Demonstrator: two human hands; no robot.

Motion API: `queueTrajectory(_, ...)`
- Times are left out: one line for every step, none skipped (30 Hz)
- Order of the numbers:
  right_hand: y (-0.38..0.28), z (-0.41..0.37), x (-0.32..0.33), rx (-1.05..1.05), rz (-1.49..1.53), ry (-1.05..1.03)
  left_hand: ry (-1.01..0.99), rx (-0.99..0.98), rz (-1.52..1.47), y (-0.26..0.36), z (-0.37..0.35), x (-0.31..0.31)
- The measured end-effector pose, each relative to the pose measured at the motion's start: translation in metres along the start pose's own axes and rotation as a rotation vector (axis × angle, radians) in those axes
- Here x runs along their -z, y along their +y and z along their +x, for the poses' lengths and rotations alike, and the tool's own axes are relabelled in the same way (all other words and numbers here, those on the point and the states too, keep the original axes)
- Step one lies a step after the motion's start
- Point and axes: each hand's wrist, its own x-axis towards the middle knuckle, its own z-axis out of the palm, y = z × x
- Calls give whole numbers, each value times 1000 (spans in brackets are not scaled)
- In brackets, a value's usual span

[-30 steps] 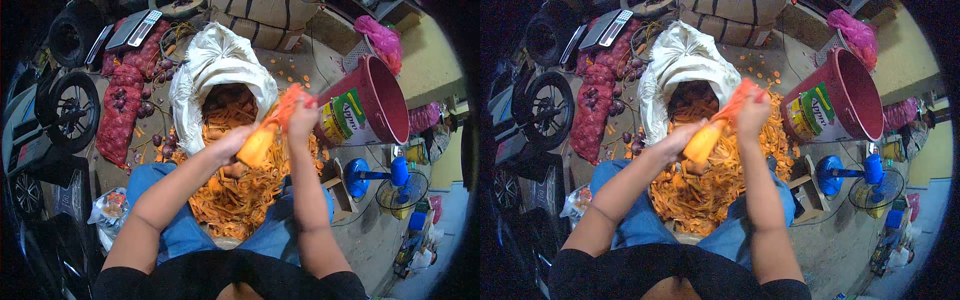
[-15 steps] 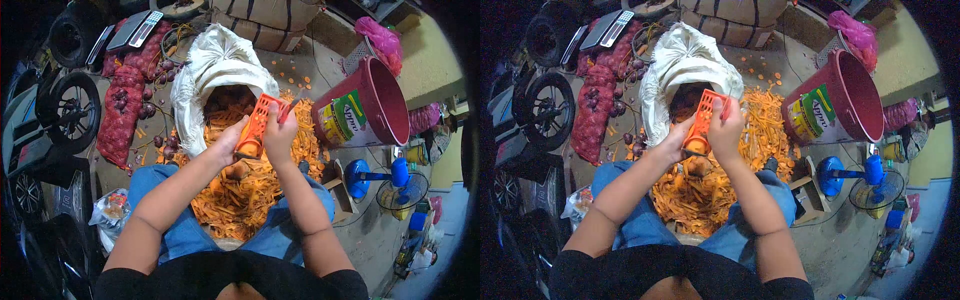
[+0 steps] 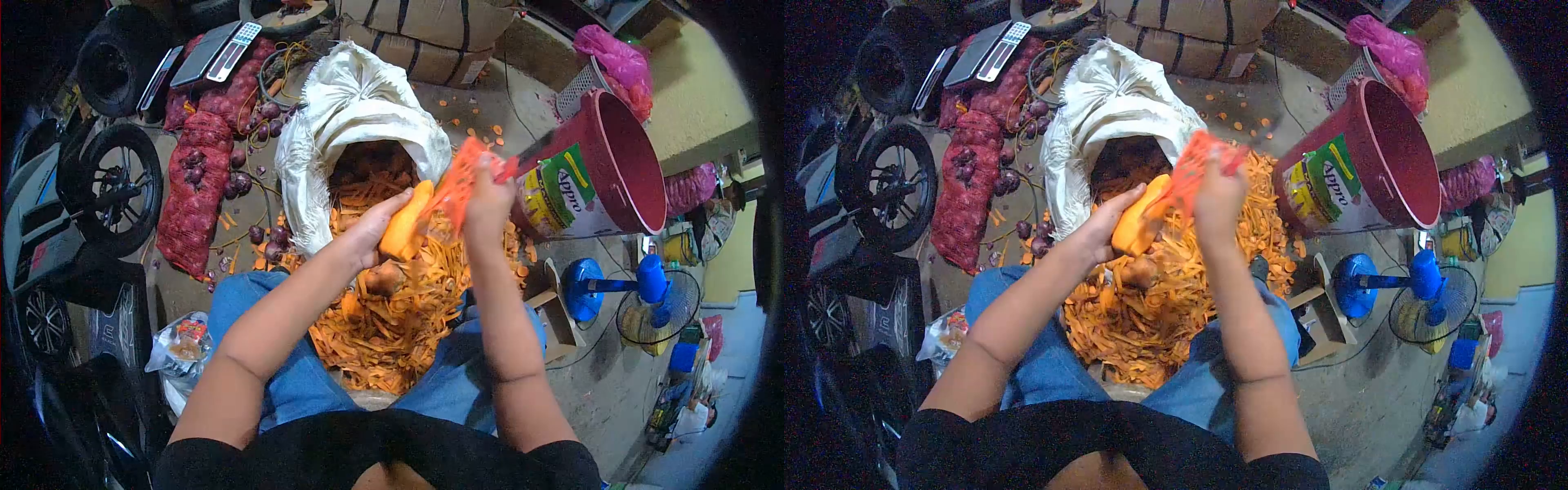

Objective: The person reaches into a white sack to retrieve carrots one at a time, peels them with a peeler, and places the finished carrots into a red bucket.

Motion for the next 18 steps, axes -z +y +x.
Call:
queueTrajectory(-2,-11,-6,113,-124,-66,-34,-14,-90,0,3,1)
queueTrajectory(-2,-20,-8,115,-125,-66,-45,-33,-181,-3,9,2)
queueTrajectory(-2,-28,-10,149,-229,-119,-45,-32,-181,-7,12,5)
queueTrajectory(-1,-31,-10,183,-332,-174,-59,-43,-138,-10,13,8)
queueTrajectory(5,-27,-6,181,-332,-175,-71,-54,-94,-14,13,9)
queueTrajectory(16,-15,2,182,-372,-118,-50,19,-26,-8,1,-1)
queueTrajectory(14,-5,4,183,-413,-58,-51,20,-24,-5,-5,-3)
queueTrajectory(7,8,7,229,-229,52,-141,82,25,-3,-11,-2)
queueTrajectory(19,27,20,289,-348,167,-230,141,75,-1,-17,-4)
queueTrajectory(32,43,36,345,-466,282,-187,148,201,4,-27,-14)
queueTrajectory(35,51,44,341,-465,284,-184,151,203,3,-29,-15)
queueTrajectory(32,55,46,123,-337,347,-197,145,160,2,-30,-16)
queueTrajectory(29,57,47,-93,-208,404,-212,137,114,2,-31,-17)
queueTrajectory(28,54,45,-43,-120,373,-211,87,82,-1,-22,-9)
queueTrajectory(25,49,38,-42,-120,370,-210,85,80,-2,-17,-4)
queueTrajectory(24,43,31,-58,-51,298,-130,57,68,-3,-13,0)
queueTrajectory(22,37,24,-74,18,228,-50,30,56,-2,-11,2)
queueTrajectory(17,28,19,-152,16,142,-76,-8,45,-1,-9,1)
